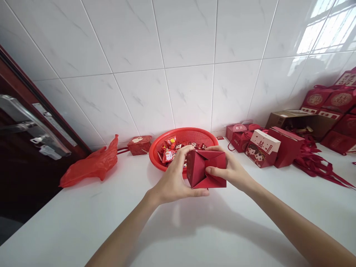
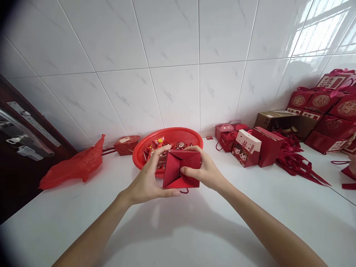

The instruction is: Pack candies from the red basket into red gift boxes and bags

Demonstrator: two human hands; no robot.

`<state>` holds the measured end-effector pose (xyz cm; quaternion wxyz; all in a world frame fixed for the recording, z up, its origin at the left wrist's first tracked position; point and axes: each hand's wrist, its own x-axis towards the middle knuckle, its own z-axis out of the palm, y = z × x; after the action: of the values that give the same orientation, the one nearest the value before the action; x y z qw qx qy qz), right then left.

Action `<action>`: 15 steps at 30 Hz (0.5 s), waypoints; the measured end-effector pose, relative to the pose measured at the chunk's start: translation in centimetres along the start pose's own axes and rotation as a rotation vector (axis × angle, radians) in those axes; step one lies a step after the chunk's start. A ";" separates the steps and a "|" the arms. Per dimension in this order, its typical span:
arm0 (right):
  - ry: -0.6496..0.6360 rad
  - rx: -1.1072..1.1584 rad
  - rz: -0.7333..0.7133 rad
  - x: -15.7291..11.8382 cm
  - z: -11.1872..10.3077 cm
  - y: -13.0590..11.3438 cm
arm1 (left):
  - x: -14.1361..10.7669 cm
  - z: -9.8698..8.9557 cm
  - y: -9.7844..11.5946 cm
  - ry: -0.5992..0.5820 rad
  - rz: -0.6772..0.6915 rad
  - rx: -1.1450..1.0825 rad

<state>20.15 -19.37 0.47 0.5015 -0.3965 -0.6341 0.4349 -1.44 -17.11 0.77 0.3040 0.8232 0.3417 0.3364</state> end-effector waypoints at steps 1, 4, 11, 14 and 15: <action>-0.014 0.003 0.004 0.0 0.0 0.1 | 0.0 0.0 0.0 0.005 0.002 -0.006; -0.049 -0.007 0.005 0.0 -0.1 0.3 | 0.1 0.1 0.0 0.013 0.013 -0.032; -0.110 -0.038 -0.043 -0.1 -0.5 0.1 | 0.1 -0.1 0.4 0.017 0.036 -0.050; -0.166 -0.071 -0.091 -0.1 -1.2 0.0 | 0.1 -0.3 0.4 0.011 0.033 -0.085; -0.192 -0.087 -0.109 -0.2 -1.5 -0.1 | 0.1 -0.3 0.4 0.009 0.033 -0.100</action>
<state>21.68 -19.31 0.70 0.4436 -0.3396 -0.7180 0.4151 -1.49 -17.15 1.30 0.3378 0.8110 0.3122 0.3616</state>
